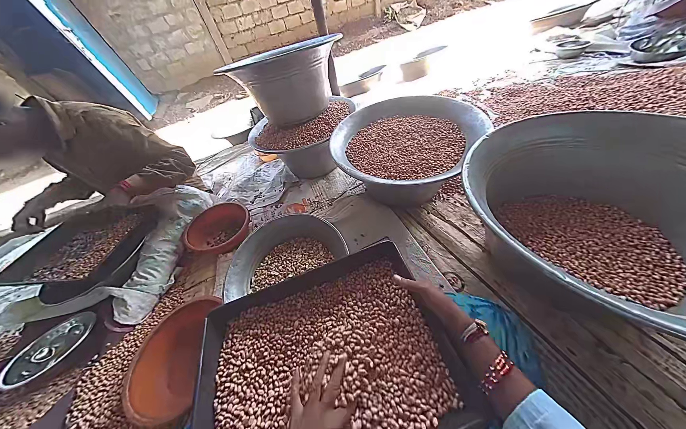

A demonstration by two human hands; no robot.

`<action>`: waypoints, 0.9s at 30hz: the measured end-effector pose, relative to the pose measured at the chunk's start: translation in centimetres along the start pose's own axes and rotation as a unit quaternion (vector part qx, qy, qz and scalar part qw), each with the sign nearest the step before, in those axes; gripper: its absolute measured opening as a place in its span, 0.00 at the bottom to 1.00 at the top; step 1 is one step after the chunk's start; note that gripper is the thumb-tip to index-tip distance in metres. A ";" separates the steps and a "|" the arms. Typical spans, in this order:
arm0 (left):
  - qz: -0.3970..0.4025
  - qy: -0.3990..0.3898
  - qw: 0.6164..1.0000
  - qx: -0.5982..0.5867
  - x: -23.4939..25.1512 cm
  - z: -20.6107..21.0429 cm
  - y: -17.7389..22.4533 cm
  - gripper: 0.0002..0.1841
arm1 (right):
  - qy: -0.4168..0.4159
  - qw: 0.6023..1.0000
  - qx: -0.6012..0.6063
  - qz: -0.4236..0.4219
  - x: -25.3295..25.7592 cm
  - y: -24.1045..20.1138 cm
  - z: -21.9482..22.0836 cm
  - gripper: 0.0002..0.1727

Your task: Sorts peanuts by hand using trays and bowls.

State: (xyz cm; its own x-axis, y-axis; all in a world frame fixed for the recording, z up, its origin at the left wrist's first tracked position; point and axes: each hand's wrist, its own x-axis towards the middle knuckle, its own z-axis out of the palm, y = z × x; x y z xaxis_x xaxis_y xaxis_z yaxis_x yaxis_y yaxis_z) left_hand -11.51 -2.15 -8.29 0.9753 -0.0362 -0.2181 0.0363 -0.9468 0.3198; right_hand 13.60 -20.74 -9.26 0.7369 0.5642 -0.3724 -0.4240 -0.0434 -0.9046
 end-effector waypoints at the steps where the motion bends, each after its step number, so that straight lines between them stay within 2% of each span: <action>1: -0.035 -0.014 0.999 0.021 -1.4 -0.6 -1.7 0.23 | -0.001 0.999 0.050 0.017 -0.1 0.2 0.2 0.14; 3: -0.106 -0.007 0.992 0.064 -3.2 -1.5 -5.1 0.27 | -0.035 0.993 0.110 0.035 -0.3 0.3 0.2 0.16; 5: -0.176 0.031 0.979 0.094 -2.9 -2.5 -7.6 0.31 | -0.073 0.988 0.129 0.043 -0.4 0.2 -0.2 0.18; 7: -0.251 0.048 0.962 0.094 -0.5 -3.4 -8.5 0.34 | -0.094 0.985 0.137 0.052 -0.2 0.3 -0.4 0.20; 9: -0.293 0.066 0.952 0.064 3.4 -3.5 -7.8 0.32 | -0.095 0.986 0.130 0.044 -0.1 0.4 -0.5 0.20; 12: -0.240 0.099 0.966 -0.017 9.4 -2.9 -4.5 0.33 | -0.087 0.988 0.122 0.022 -0.3 1.0 -0.6 0.19; 15: -0.157 0.052 0.985 -0.050 12.0 -2.7 0.4 0.36 | -0.064 0.991 0.118 0.009 -0.7 1.2 -0.5 0.19; 18: -0.057 0.033 0.997 -0.040 9.4 -0.4 2.9 0.37 | -0.052 0.992 0.113 0.009 -0.8 1.5 -0.3 0.18; 21: -0.014 0.024 0.999 -0.019 3.9 0.8 1.8 0.31 | -0.035 0.993 0.110 0.023 -0.7 1.5 -0.2 0.18; 23: -0.047 -0.010 0.999 0.005 -0.1 0.3 -0.4 0.28 | -0.025 0.993 0.108 0.031 -0.6 1.3 -0.1 0.17; 25: -0.116 -0.028 0.993 0.016 -3.5 -0.6 -3.3 0.27 | -0.023 0.994 0.103 0.035 -0.4 1.2 0.0 0.15; 27: -0.189 -0.026 0.980 0.063 -5.0 -1.5 -6.2 0.33 | -0.022 0.993 0.109 0.042 -0.3 1.1 -0.1 0.15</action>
State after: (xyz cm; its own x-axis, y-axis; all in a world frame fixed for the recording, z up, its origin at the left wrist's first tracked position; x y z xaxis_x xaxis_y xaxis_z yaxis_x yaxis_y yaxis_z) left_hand -16.25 4.40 -7.86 0.8851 0.3115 -0.3457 0.3621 -0.9276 0.0914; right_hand 13.03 -21.06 -10.18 0.6730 0.6013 -0.4306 -0.5901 0.0857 -0.8027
